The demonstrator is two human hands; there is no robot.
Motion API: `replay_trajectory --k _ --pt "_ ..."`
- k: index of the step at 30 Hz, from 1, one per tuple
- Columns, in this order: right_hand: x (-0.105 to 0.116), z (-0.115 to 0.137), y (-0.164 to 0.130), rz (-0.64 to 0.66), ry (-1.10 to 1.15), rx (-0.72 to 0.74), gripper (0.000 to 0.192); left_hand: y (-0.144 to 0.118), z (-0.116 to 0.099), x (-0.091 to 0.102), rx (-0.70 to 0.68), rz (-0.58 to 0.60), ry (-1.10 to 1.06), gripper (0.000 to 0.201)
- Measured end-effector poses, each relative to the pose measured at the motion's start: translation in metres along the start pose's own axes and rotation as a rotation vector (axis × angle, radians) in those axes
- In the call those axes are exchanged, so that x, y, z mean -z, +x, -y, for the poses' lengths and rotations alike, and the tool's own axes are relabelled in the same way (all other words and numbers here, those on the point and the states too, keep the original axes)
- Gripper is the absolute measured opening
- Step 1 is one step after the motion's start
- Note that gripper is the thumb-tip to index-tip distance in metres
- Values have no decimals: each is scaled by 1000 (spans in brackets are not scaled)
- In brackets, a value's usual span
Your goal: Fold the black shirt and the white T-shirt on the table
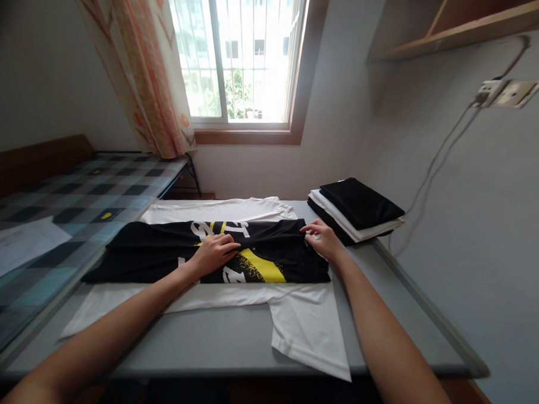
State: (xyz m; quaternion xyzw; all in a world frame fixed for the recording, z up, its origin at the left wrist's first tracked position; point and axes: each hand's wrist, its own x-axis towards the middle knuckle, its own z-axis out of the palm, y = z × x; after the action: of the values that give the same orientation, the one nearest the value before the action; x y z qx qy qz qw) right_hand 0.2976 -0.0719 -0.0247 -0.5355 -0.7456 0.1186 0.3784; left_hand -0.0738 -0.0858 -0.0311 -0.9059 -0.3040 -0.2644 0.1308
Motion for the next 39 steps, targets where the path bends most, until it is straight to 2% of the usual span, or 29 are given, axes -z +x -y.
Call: replay_trajectory --k 4,7,12,16,19,24,26,28,30,32,34,39 --pt "-3 4 -1 90 -11 46 21 0 0 0 -9 -3 -4 16" --pt "-5 3 0 97 -38 50 15 -1 0 0 -9 -15 1 17" --pt "-4 0 2 46 -45 90 16 0 -1 2 33 -67 24 19" --pt "-5 -1 1 115 -87 70 15 -1 -1 0 32 -51 15 18" --pt "-6 1 1 135 -56 49 20 -1 0 -1 113 -50 -41 18" --pt "-3 8 2 14 48 -33 26 1 -1 3 310 -42 -259 16" --pt "0 15 3 14 75 -80 26 2 0 3 394 -37 -355 16" --pt "4 27 3 117 95 -102 28 4 1 2 474 -24 -433 15" --pt "5 42 2 305 108 -98 31 5 3 0 522 -7 -487 14" --pt "3 58 0 500 112 -87 32 6 4 -2 538 3 -514 13" --pt "-1 71 -3 630 102 -79 33 6 4 -3 536 8 -515 13" --pt "-11 80 -5 700 89 -70 36 5 0 0 477 20 -441 12"
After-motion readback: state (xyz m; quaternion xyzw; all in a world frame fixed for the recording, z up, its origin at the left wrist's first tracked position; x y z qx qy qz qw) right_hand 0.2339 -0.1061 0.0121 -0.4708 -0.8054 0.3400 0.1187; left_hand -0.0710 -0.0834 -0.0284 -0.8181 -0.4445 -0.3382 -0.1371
